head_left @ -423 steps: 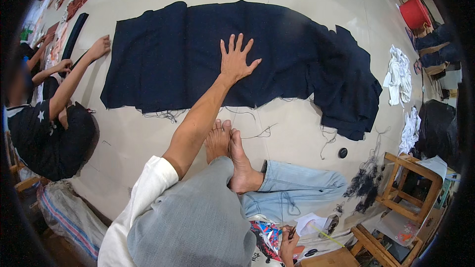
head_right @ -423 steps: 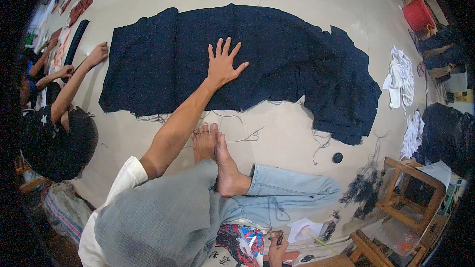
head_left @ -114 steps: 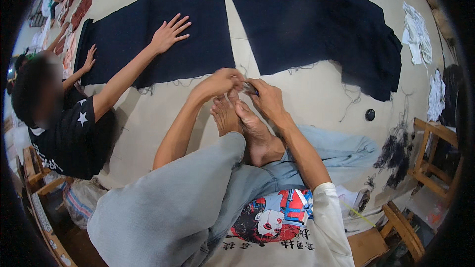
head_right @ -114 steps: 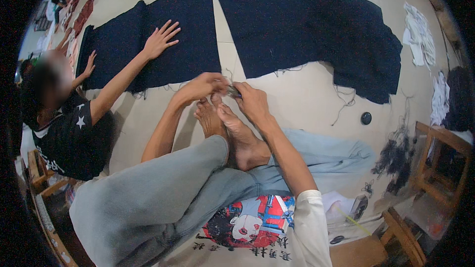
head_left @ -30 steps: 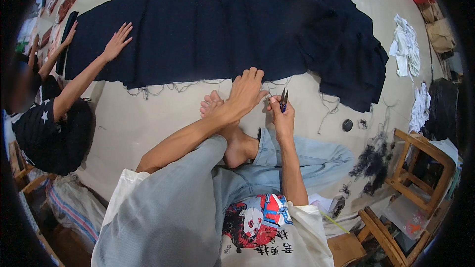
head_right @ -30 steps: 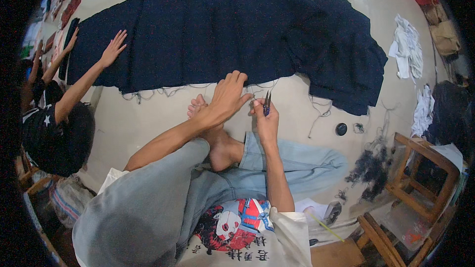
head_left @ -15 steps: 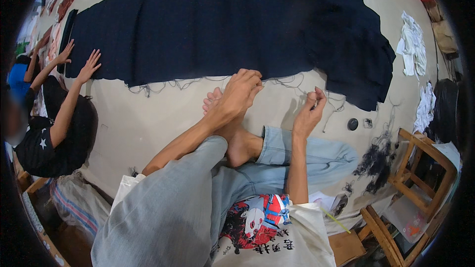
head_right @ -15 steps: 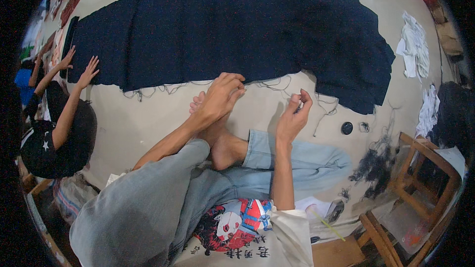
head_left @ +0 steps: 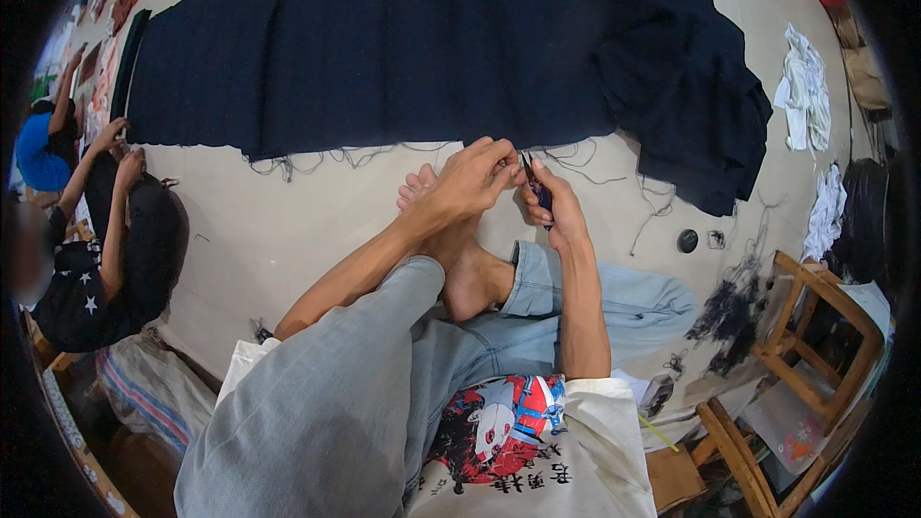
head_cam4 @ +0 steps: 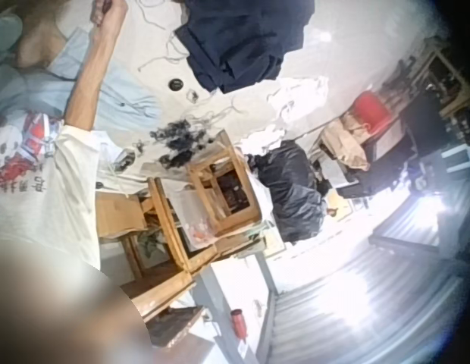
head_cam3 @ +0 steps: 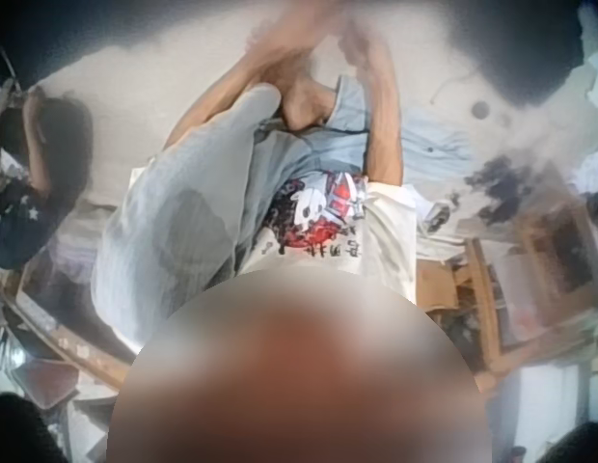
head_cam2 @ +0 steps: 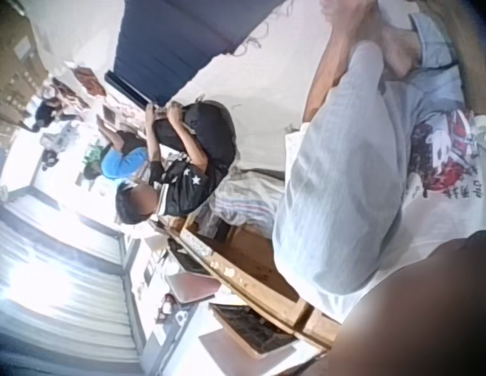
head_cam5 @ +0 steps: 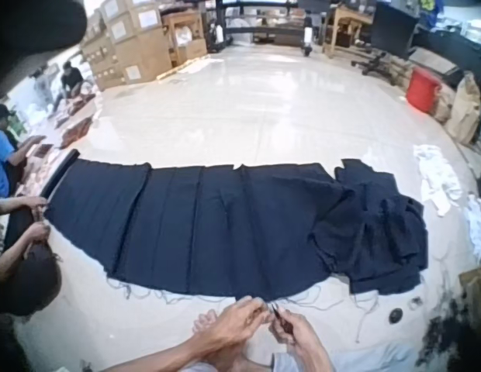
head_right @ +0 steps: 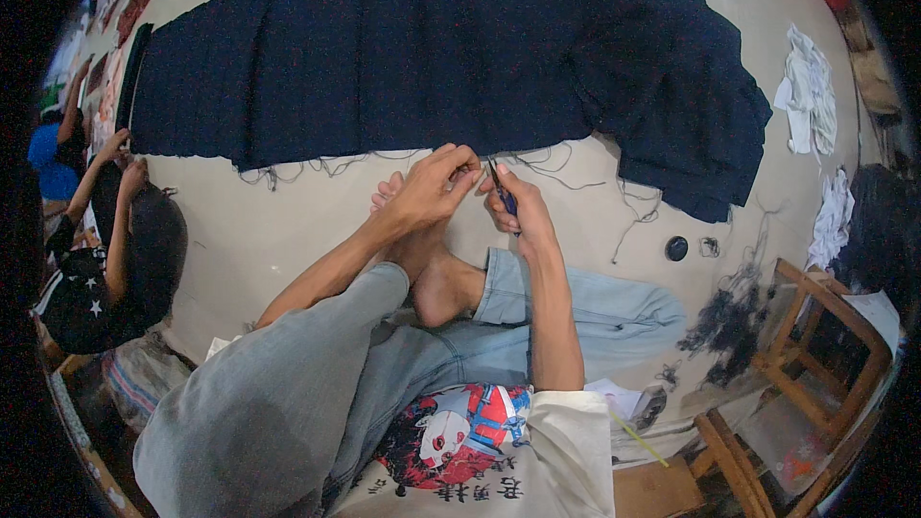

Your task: The person sits on the floor and uses small scissors to cut threads and trim the edges of a large piece of dark blue fabric. They repeatedly pull threads and snip them, occasionally adjusting the fabric's position.

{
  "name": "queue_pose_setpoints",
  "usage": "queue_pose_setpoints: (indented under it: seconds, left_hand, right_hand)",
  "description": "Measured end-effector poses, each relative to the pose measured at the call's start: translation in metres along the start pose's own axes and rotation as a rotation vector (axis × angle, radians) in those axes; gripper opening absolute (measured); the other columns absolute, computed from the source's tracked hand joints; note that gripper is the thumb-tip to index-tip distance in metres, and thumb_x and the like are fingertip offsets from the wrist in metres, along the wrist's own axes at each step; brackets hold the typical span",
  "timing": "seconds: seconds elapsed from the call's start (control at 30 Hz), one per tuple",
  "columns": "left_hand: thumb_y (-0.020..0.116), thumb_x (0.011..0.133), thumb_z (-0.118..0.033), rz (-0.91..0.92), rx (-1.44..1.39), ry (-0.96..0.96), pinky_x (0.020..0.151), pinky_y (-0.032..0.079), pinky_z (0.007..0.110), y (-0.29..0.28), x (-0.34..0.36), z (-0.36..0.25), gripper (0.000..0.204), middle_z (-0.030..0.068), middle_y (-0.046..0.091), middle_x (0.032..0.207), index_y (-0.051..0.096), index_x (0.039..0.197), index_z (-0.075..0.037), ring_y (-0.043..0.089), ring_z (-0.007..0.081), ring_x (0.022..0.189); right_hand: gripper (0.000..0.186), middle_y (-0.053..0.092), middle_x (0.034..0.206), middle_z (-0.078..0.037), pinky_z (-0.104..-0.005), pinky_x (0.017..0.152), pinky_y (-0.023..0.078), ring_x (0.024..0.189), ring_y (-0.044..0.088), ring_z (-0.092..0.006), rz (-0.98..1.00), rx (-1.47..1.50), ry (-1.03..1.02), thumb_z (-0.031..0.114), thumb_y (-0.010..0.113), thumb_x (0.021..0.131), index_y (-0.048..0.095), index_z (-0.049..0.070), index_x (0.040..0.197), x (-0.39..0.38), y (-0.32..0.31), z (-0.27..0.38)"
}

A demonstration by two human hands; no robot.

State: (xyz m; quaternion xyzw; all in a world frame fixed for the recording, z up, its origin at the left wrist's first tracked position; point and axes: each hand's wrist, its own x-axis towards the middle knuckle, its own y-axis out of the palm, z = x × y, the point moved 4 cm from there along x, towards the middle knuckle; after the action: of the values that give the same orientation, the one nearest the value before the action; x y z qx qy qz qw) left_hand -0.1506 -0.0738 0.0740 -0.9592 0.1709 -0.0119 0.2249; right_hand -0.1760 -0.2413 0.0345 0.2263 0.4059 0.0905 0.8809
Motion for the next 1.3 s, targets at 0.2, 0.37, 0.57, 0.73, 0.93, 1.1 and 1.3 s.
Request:
queue_pose_setpoints:
  seconds: [0.2,0.37,0.57,0.73,0.93,1.1,1.3]
  left_hand:
    - [0.065,0.092,-0.015,-0.035,0.077,0.048,0.066,0.049,0.044,0.002,-0.003,0.002,0.011,0.0133,0.060,0.080,0.061,0.096,-0.005,0.062,0.0339,0.076]
    - [0.065,0.093,-0.016,-0.022,0.090,0.054,0.065,0.047,0.041,-0.001,0.000,-0.005,0.012,0.0125,0.059,0.081,0.062,0.096,-0.005,0.061,0.0310,0.075]
    - [0.068,0.092,-0.019,0.183,0.057,0.081,0.071,0.045,0.041,0.003,-0.035,-0.005,0.013,0.0117,0.059,0.085,0.065,0.096,-0.008,0.060,0.0282,0.077]
    - [0.067,0.093,-0.014,0.030,-0.169,0.050,0.077,0.047,0.037,-0.050,-0.075,-0.026,0.005,0.0040,0.064,0.088,0.066,0.096,-0.010,0.062,0.0230,0.087]
    - [0.061,0.090,-0.017,-0.209,0.373,-0.246,0.088,0.046,0.047,-0.067,-0.106,0.034,0.014,0.0056,0.067,0.102,0.067,0.102,-0.014,0.064,0.0272,0.098]
    - [0.060,0.083,-0.026,-0.101,1.008,0.195,0.097,0.045,0.059,0.050,-0.082,0.064,0.024,0.0076,0.071,0.110,0.072,0.102,-0.017,0.066,0.0277,0.102]
    - [0.066,0.096,-0.021,0.098,0.565,-0.704,0.082,0.054,0.039,-0.125,-0.153,-0.023,0.031,0.0170,0.067,0.120,0.065,0.122,-0.003,0.068,0.0298,0.097]
  right_hand:
    - [0.043,0.046,0.059,0.004,-0.0204,0.036,0.021,0.039,0.030,-0.0029,0.040,0.117,-0.023,0.044,0.049,0.106,0.061,0.006,0.091,0.007,-0.001,0.004]
    - [0.042,0.046,0.058,0.004,-0.0208,0.036,0.020,0.039,0.029,-0.0028,-0.013,0.105,0.012,0.043,0.049,0.107,0.060,0.006,0.091,0.012,-0.005,0.001]
    - [0.041,0.042,0.059,0.007,-0.0202,0.037,0.020,0.041,0.029,-0.0013,0.010,0.021,-0.024,0.042,0.051,0.106,0.063,0.003,0.098,-0.002,-0.004,0.000]
    - [0.043,0.033,0.061,0.010,-0.0193,0.041,0.018,0.047,0.027,0.0000,-0.175,-0.079,-0.207,0.043,0.053,0.106,0.066,0.001,0.107,-0.044,-0.018,0.000]
    - [0.034,0.042,0.065,0.009,-0.0211,0.046,0.025,0.052,0.032,-0.0009,-0.574,-0.154,-0.301,0.037,0.064,0.101,0.070,0.003,0.103,-0.081,-0.083,0.008]
    - [0.027,0.064,0.083,0.002,-0.0223,0.060,0.041,0.069,0.051,-0.0046,-0.516,-0.447,-0.505,0.025,0.073,0.095,0.072,0.003,0.110,-0.059,-0.061,0.002]
    - [0.031,0.074,0.093,-0.014,-0.0410,0.067,0.053,0.076,0.071,-0.0312,-0.362,-1.144,-0.821,0.015,0.074,0.085,0.066,0.005,0.113,-0.004,0.042,-0.007]
